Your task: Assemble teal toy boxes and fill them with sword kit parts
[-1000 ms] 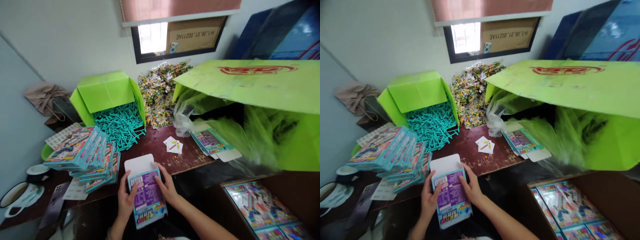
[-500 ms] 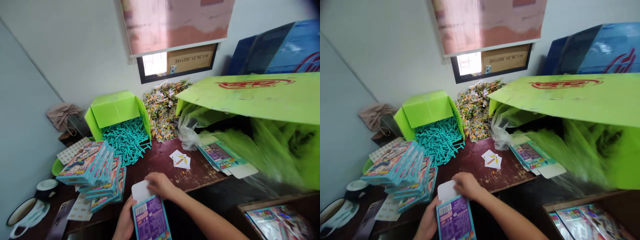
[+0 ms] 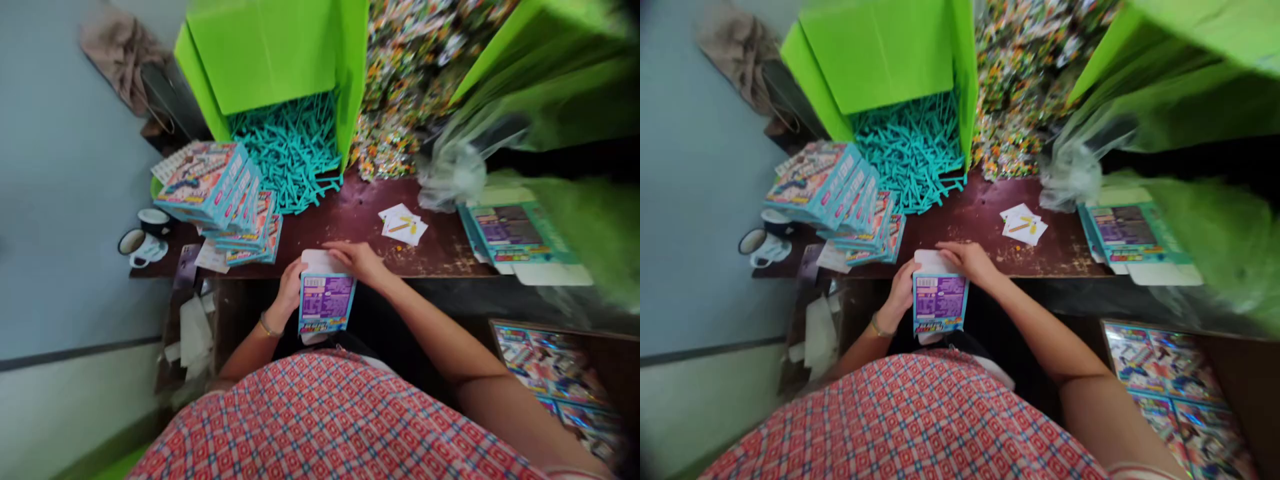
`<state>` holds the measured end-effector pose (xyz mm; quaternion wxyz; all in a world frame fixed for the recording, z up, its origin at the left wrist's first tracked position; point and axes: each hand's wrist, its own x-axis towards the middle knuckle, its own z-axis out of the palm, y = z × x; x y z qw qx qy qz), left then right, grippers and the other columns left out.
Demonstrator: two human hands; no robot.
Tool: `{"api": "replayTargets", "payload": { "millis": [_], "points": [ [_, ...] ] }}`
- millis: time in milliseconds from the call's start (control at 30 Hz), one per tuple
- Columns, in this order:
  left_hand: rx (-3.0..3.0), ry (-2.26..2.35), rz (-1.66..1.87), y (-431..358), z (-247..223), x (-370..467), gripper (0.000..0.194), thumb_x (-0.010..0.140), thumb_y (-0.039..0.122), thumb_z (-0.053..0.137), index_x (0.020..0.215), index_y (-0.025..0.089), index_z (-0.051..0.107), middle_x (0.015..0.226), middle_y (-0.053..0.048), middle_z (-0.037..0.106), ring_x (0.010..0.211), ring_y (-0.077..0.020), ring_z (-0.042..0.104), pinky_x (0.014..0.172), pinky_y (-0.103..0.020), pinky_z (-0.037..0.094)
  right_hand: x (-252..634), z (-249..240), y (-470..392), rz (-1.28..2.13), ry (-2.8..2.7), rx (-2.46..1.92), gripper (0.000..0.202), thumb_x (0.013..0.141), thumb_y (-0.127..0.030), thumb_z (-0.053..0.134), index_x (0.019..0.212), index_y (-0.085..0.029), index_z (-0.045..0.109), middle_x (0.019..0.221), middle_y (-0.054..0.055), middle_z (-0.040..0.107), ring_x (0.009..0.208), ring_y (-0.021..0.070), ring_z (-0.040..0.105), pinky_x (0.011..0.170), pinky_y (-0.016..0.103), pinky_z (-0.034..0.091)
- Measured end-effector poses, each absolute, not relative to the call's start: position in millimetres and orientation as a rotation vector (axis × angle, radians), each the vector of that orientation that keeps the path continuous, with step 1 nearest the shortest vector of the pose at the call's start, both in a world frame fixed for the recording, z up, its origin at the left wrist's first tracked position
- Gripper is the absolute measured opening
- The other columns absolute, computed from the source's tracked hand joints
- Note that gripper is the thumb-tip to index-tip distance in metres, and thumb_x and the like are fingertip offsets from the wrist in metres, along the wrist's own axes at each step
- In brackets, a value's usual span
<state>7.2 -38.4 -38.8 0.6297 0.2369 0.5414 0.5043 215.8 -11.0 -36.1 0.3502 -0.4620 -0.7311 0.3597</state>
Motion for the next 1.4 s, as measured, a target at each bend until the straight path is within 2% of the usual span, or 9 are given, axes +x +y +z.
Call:
{"api": "replayTargets", "payload": {
  "millis": [200,267,400,600,767,867,1033,1233,1400],
  "points": [
    [0.564,1.276,1.158,-38,-45,10,0.029,0.065,0.027,0.076,0.093,0.016,0.079,0.087,0.000,0.077,0.080,-0.0166,0.067,0.078,-0.028,0.051,232,-41,-1,0.716,-2.271,-1.047,0.043,0.101,-0.027,0.064,0.143,-0.029,0.070,0.133,0.005,0.076,0.114,0.0255,0.077,0.099,0.035,0.061],
    [0.593,1.255,1.162,-38,-46,8,0.025,0.067,0.028,0.072,0.089,0.017,0.078,0.083,0.001,0.076,0.075,-0.0149,0.064,0.074,-0.026,0.050,230,-41,-5,0.700,-2.277,-1.033,0.041,0.102,-0.030,0.063,0.142,-0.029,0.071,0.136,0.007,0.075,0.120,0.0264,0.075,0.103,0.037,0.060],
    [0.767,1.133,1.120,-37,-48,3,0.026,0.075,0.029,0.063,0.093,0.018,0.077,0.095,-0.002,0.078,0.086,-0.0170,0.068,0.078,-0.026,0.050,215,-45,-16,0.920,-2.014,-1.045,0.035,0.106,-0.041,0.056,0.129,-0.027,0.079,0.130,0.006,0.078,0.121,0.0252,0.074,0.106,0.040,0.059],
    [0.783,0.962,1.089,-42,-53,2,0.039,0.094,0.044,0.047,0.113,0.019,0.070,0.099,-0.006,0.077,0.094,-0.0234,0.072,0.084,-0.035,0.054,211,-44,-22,1.122,-1.859,-1.035,0.027,0.099,-0.039,0.067,0.118,-0.030,0.084,0.122,0.005,0.080,0.115,0.0244,0.076,0.105,0.041,0.059],
    [1.030,1.036,1.118,-54,-52,7,0.048,0.091,0.060,0.068,0.122,0.023,0.066,0.112,-0.007,0.073,0.099,-0.0226,0.069,0.091,-0.034,0.052,226,-35,-9,1.322,-2.007,-0.861,0.029,0.098,-0.045,0.069,0.118,-0.030,0.083,0.128,0.004,0.078,0.118,0.0238,0.075,0.106,0.039,0.059],
    [1.143,1.100,1.139,-56,-47,8,0.045,0.091,0.061,0.071,0.113,0.023,0.071,0.108,-0.007,0.072,0.099,-0.0224,0.067,0.092,-0.033,0.050,231,-32,-7,1.394,-2.010,-0.826,0.033,0.097,-0.051,0.068,0.117,-0.029,0.083,0.128,0.003,0.078,0.118,0.0237,0.074,0.107,0.040,0.058],
    [1.273,1.207,1.217,-53,-47,-2,0.037,0.094,0.055,0.069,0.080,0.021,0.073,0.097,-0.007,0.073,0.095,-0.0218,0.067,0.092,-0.033,0.050,236,-44,-31,1.295,-1.949,-0.882,0.048,0.099,-0.054,0.067,0.139,-0.030,0.071,0.149,0.007,0.066,0.142,0.0262,0.059,0.123,0.049,0.045],
    [1.361,1.154,1.211,-61,-60,-17,0.036,0.094,0.057,0.071,0.102,0.022,0.074,0.124,-0.011,0.072,0.123,-0.0263,0.065,0.112,-0.041,0.045,230,-81,-71,1.089,-1.448,-1.138,0.037,0.090,-0.055,0.078,0.113,-0.026,0.078,0.128,0.011,0.076,0.127,0.0273,0.069,0.113,0.048,0.054],
    [1.381,1.117,1.155,-57,-59,-12,0.041,0.093,0.063,0.069,0.095,0.022,0.071,0.123,-0.012,0.073,0.121,-0.0273,0.066,0.112,-0.044,0.046,229,-83,-73,1.277,-1.312,-1.080,0.037,0.084,-0.055,0.084,0.106,-0.025,0.078,0.128,0.009,0.076,0.123,0.0260,0.070,0.112,0.048,0.052]
  ]
}}
